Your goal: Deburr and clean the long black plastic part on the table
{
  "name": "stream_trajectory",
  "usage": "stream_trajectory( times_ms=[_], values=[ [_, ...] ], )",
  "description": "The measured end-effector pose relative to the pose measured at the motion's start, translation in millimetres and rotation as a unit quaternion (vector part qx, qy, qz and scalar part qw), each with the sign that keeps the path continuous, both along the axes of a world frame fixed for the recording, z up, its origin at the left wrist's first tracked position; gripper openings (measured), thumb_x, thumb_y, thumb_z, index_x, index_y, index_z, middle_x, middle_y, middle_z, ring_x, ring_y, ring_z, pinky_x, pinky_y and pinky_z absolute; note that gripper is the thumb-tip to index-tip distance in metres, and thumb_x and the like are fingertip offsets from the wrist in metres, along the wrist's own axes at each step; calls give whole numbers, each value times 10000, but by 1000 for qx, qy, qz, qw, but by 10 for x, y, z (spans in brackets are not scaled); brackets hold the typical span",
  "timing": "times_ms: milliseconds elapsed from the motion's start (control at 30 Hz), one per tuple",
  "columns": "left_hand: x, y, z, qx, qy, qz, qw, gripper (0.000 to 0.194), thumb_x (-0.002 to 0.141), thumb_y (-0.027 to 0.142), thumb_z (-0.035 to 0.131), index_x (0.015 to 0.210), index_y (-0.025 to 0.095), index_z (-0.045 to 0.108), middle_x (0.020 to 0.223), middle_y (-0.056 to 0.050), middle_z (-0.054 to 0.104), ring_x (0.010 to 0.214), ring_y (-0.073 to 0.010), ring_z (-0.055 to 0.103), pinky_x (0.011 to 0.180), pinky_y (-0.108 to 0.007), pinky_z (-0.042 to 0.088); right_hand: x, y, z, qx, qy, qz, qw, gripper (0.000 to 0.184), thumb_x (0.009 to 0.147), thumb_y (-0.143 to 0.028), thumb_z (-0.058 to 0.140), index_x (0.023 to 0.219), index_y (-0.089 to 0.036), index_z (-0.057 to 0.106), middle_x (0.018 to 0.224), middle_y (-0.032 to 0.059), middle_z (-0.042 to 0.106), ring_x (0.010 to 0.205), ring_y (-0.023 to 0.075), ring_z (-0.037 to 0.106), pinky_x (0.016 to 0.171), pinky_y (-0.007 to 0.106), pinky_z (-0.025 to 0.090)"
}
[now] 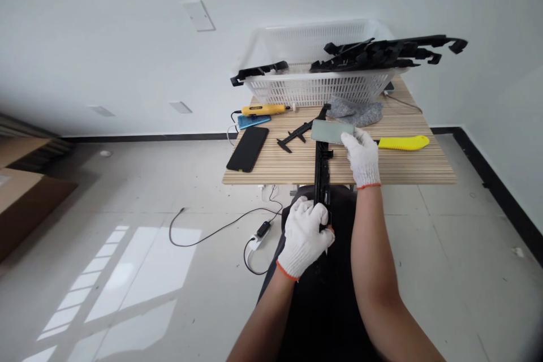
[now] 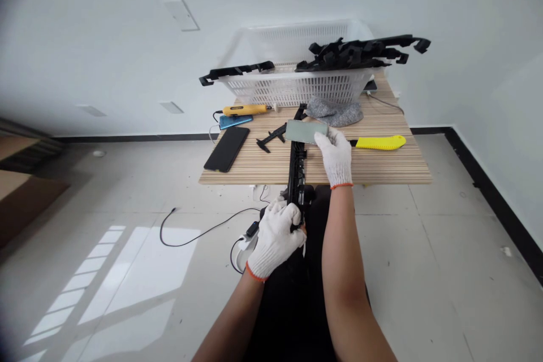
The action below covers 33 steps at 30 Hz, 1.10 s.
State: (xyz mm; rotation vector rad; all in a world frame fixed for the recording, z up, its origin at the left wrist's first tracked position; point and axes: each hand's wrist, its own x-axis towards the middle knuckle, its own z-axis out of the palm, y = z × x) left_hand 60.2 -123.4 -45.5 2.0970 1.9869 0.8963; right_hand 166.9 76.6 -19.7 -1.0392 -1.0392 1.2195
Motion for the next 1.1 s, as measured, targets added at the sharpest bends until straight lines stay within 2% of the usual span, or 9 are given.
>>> stream_trajectory(
  times_ms=[167,300,433,533,600,667,767,867,1100],
  values=[
    [-2,3,-2,1,-1,0,1000,297,669,87,594,723,242,347,685,14,481,729,-202,483,824,-370,416,1,-8,14,-6,26,-9,1000,384,743,-343,751,1098,-204,704,898,18,705,665,107,576,482,207,431],
    [2,1,1,6,-1,2,1000,294,676,90,592,724,241,345,688,17,479,727,-199,477,832,-369,421,17,-60,87,-14,44,6,999,361,757,-317,716,1103,-226,670,758,-35,624,495,51,417,400,184,308],
    [9,-6,1,8,-3,3,1000,287,677,91,588,724,241,347,686,18,471,721,-196,471,824,-363,425,71,-86,164,-51,108,-13,993,356,707,-274,663,1059,-257,614,592,-89,531,398,58,379,348,162,235],
    [5,-6,-1,11,-3,3,1000,291,670,87,588,725,242,348,689,17,476,723,-197,475,820,-362,426,114,-71,187,-74,142,14,987,319,722,-335,611,1029,-254,577,566,-72,568,376,96,446,335,178,291],
    [2,-4,1,10,-2,2,1000,294,664,83,588,724,242,348,690,16,479,722,-198,478,821,-364,426,121,-58,183,-50,154,40,986,310,745,-383,576,1022,-243,577,630,-37,633,417,116,518,350,197,352],
    [1,-2,4,9,-1,2,1000,297,652,80,588,722,242,349,690,15,482,722,-200,481,824,-367,427,104,-52,165,-31,149,47,987,276,756,-413,567,965,-232,581,663,-22,649,445,116,541,357,200,360],
    [3,1,5,6,0,4,1000,295,649,81,589,721,241,352,687,16,485,722,-199,480,832,-372,426,50,-59,113,-12,82,49,995,222,722,-377,661,861,-232,566,635,-52,599,469,93,516,380,182,354],
    [3,4,-2,6,-3,2,1000,291,659,84,589,722,239,351,686,17,489,721,-196,473,838,-372,425,3,-69,51,14,3,66,998,242,697,-334,727,873,-237,592,676,-67,593,524,76,502,445,176,406],
    [5,4,-4,4,-8,1,1000,289,672,91,587,719,237,342,680,21,473,722,-193,469,834,-371,420,-3,-64,-8,26,-30,74,996,222,779,-338,655,984,-253,644,826,-29,645,578,81,487,470,190,408]
  ],
)
